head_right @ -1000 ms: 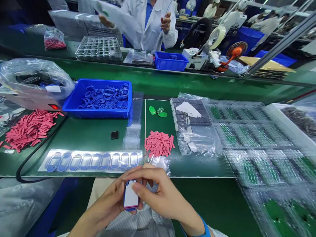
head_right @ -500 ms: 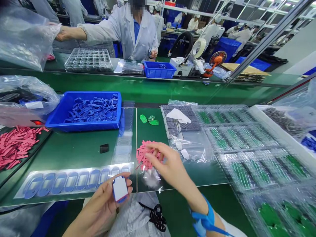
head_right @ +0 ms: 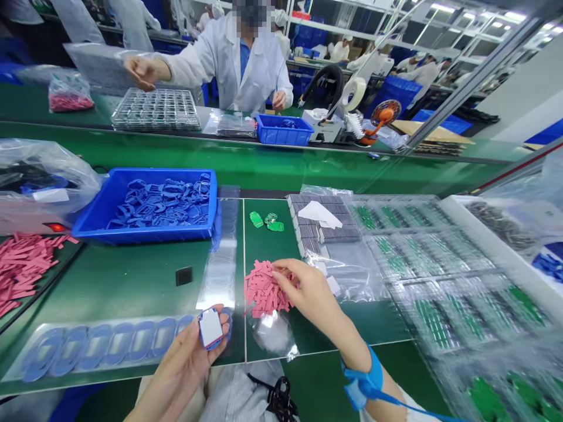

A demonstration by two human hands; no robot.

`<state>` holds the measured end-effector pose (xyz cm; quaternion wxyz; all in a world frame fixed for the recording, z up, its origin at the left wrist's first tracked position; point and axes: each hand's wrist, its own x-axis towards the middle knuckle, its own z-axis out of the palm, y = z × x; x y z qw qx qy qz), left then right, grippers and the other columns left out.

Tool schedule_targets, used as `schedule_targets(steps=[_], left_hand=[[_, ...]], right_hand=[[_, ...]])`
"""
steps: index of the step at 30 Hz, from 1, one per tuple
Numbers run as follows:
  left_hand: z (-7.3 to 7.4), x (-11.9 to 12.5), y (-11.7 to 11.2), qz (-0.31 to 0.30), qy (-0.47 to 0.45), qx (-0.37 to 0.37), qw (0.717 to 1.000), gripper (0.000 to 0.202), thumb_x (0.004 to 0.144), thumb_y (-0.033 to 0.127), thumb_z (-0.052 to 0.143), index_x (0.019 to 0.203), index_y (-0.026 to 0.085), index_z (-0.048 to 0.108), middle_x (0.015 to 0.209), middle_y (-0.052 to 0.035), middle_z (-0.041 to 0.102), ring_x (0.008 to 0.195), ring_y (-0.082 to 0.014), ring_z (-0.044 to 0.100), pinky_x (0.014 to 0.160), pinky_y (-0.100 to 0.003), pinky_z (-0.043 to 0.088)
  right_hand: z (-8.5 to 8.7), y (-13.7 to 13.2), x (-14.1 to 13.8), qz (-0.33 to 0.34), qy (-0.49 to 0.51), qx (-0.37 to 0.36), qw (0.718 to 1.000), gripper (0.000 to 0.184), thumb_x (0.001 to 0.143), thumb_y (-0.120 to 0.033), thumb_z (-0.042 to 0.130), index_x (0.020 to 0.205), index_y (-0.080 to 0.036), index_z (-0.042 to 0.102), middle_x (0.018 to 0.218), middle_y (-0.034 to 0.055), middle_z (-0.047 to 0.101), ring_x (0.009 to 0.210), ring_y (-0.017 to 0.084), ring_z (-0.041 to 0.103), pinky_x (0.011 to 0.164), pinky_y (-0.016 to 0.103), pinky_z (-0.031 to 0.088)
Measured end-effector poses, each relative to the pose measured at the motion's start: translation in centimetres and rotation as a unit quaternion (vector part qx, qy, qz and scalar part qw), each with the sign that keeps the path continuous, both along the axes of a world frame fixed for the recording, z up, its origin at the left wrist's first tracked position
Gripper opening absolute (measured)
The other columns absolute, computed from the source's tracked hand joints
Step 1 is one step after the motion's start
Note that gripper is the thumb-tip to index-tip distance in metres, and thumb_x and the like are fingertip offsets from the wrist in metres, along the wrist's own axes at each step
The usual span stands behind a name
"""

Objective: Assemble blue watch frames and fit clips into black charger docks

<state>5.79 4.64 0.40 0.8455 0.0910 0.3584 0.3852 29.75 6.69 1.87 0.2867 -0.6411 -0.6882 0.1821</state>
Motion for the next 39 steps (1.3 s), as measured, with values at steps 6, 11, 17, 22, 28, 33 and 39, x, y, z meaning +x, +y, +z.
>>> schedule_targets(steps=[6,11,17,22,28,33,39], left_hand=[[0.4,0.0,0.2,0.016,-0.007,-0.015,1.000,0.029,0.073,0.036,0.069,0.097,0.020,0.070,0.090,-0.0041,0.074,0.080,-0.0129,0.066,0.074,-0.023,0.053],[0.2,0.0,0.1,0.018,-0.016,-0.023,0.999,0.027,0.073,0.033,0.069,0.097,0.019,0.071,0.090,-0.0048,0.073,0.081,-0.0133,0.065,0.076,-0.023,0.053],[-0.1,-0.1,0.0,0.025,-0.029,-0.028,0.999,0.029,0.074,0.034,0.067,0.098,0.019,0.070,0.089,-0.0063,0.072,0.081,-0.0144,0.064,0.077,-0.025,0.053],[0.1,-0.3,-0.1,0.030,-0.046,-0.025,0.998,0.032,0.075,0.034,0.066,0.100,0.015,0.069,0.089,-0.0073,0.072,0.084,-0.0143,0.064,0.080,-0.024,0.051],[1.0,-0.5,-0.7,0.047,-0.078,0.011,0.996,0.029,0.076,0.036,0.065,0.097,0.017,0.070,0.093,-0.0054,0.073,0.087,-0.0134,0.065,0.083,-0.022,0.050],[2.5,-0.2,-0.9,0.056,-0.077,0.096,0.991,0.033,0.077,0.041,0.062,0.101,0.019,0.069,0.122,-0.0046,0.062,0.112,-0.0172,0.056,0.094,-0.022,0.044],[3.5,-0.6,-2.2,0.064,-0.069,0.117,0.989,0.029,0.079,0.039,0.060,0.098,0.020,0.071,0.106,-0.0023,0.070,0.094,-0.0112,0.063,0.083,-0.015,0.047]], right_hand=[[0.6,5.6,2.2,-0.009,-0.228,0.059,0.972,0.025,0.086,-0.017,0.046,0.107,-0.017,0.060,0.102,0.0098,0.066,0.090,0.024,0.062,0.066,0.036,0.053],[0.3,12.6,3.7,0.088,-0.288,0.024,0.953,0.048,0.073,0.007,0.040,0.109,-0.016,0.061,0.123,0.0108,0.057,0.107,0.026,0.054,0.081,0.038,0.048],[0.3,16.7,5.0,0.197,-0.301,-0.035,0.932,0.032,0.066,-0.004,0.061,0.094,-0.020,0.066,0.105,0.0052,0.066,0.098,0.023,0.060,0.077,0.032,0.049],[0.7,16.0,5.4,0.178,-0.280,-0.022,0.943,0.022,0.069,-0.020,0.066,0.090,-0.016,0.063,0.088,0.0076,0.069,0.079,0.023,0.064,0.068,0.032,0.051],[3.3,9.0,1.4,0.177,-0.164,0.083,0.967,0.023,0.077,-0.029,0.059,0.097,-0.019,0.055,0.092,0.0047,0.065,0.074,0.016,0.063,0.069,0.029,0.052],[5.9,2.2,-3.3,0.267,-0.086,0.137,0.950,0.026,0.085,-0.022,0.056,0.110,-0.020,0.050,0.101,0.0066,0.063,0.092,0.017,0.061,0.078,0.030,0.052],[5.9,-1.1,-5.3,0.290,-0.143,0.183,0.928,0.028,0.087,-0.017,0.053,0.115,-0.017,0.050,0.096,0.0071,0.065,0.092,0.018,0.061,0.078,0.031,0.053]])
